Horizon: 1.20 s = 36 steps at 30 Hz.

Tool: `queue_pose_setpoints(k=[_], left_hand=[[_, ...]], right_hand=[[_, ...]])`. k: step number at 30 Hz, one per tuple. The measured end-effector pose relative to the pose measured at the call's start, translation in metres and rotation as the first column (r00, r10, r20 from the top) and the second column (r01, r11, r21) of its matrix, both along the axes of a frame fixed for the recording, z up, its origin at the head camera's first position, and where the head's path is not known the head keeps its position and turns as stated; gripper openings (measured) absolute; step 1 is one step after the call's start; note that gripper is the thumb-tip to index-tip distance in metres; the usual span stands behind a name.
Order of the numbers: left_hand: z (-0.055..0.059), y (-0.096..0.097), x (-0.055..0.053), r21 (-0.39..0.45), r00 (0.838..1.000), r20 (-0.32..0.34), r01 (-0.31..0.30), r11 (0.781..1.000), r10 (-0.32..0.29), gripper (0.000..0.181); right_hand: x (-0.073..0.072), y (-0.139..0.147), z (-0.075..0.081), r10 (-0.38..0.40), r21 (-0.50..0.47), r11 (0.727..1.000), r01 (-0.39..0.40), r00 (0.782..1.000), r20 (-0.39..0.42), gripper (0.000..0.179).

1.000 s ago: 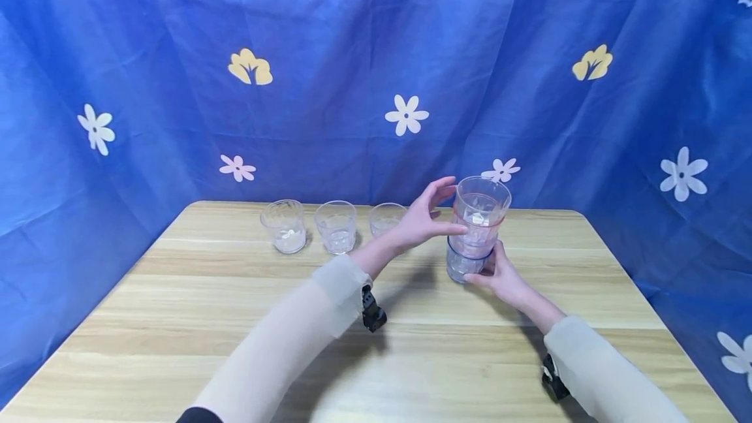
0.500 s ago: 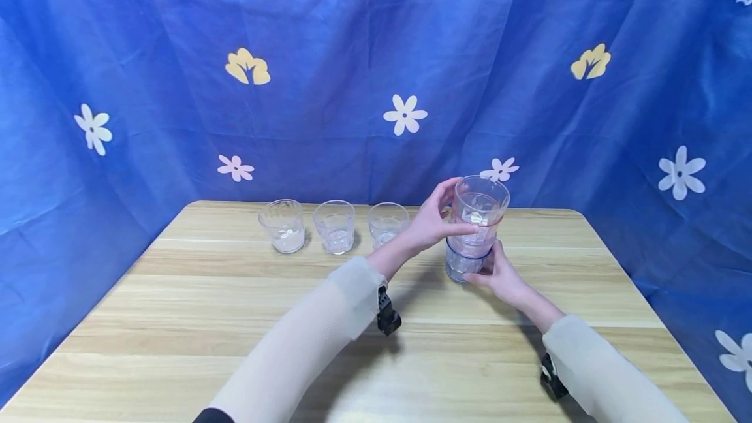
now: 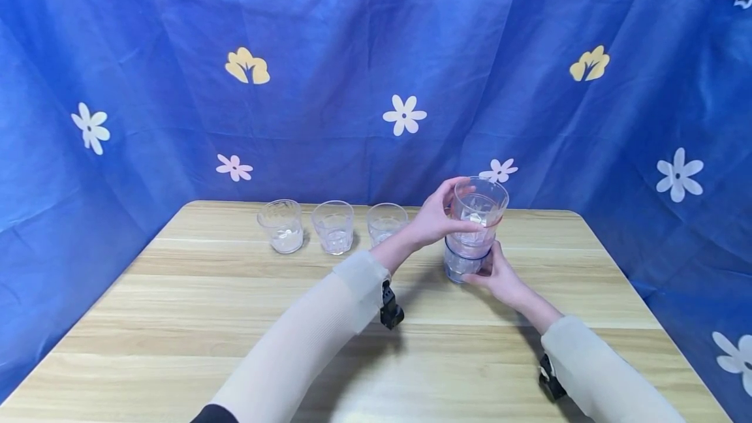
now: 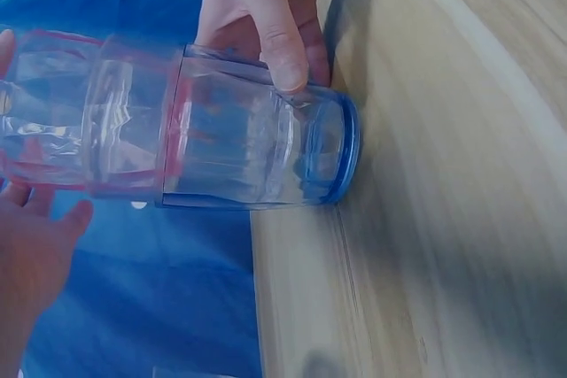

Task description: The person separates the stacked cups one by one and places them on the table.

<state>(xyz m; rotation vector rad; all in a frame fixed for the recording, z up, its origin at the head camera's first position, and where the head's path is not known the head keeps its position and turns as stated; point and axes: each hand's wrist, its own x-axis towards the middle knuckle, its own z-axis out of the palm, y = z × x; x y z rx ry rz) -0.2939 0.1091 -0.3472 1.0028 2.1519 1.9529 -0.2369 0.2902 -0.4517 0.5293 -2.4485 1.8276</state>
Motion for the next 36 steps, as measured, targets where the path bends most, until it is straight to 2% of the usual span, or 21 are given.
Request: queue_pose_setpoints(k=[6, 15, 26, 33, 36], left_hand=[[-0.0007, -0.0002, -0.0007, 0.01, 1.0, -0.008, 0.005, 1.0, -0.005, 0.082], [-0.0012, -0.0031, -0.0012, -0.036, 0.998, -0.061, -0.009, 0.999, 0.007, 0.082], [-0.0033, -0.0036, -0.0021, -0.02, 0.997, -0.078, 0.004, 1.0, -0.005, 0.081], [-0.0004, -0.0043, -0.0012, -0.032, 0.994, -0.111, -0.012, 0.999, 0.008, 0.08], [0.0003, -0.0046, -0.001, -0.023, 0.995, -0.101, -0.011, 1.0, 0.008, 0.08]], right_hand=[[0.0, -0.0008, 0.0013, -0.006, 0.011, 1.0, 0.006, 1.0, 0.002, 0.086], [0.0009, -0.0012, 0.0017, -0.014, 0.011, 1.0, 0.013, 1.0, 0.017, 0.085], [0.0012, -0.0024, 0.0019, -0.021, 0.015, 1.0, 0.02, 1.0, 0.022, 0.083], [0.0026, -0.0034, 0.0044, -0.027, 0.019, 0.999, 0.027, 1.0, 0.004, 0.081], [0.0028, -0.0039, 0.0045, -0.029, 0.019, 0.999, 0.029, 0.999, 0.022, 0.082]])
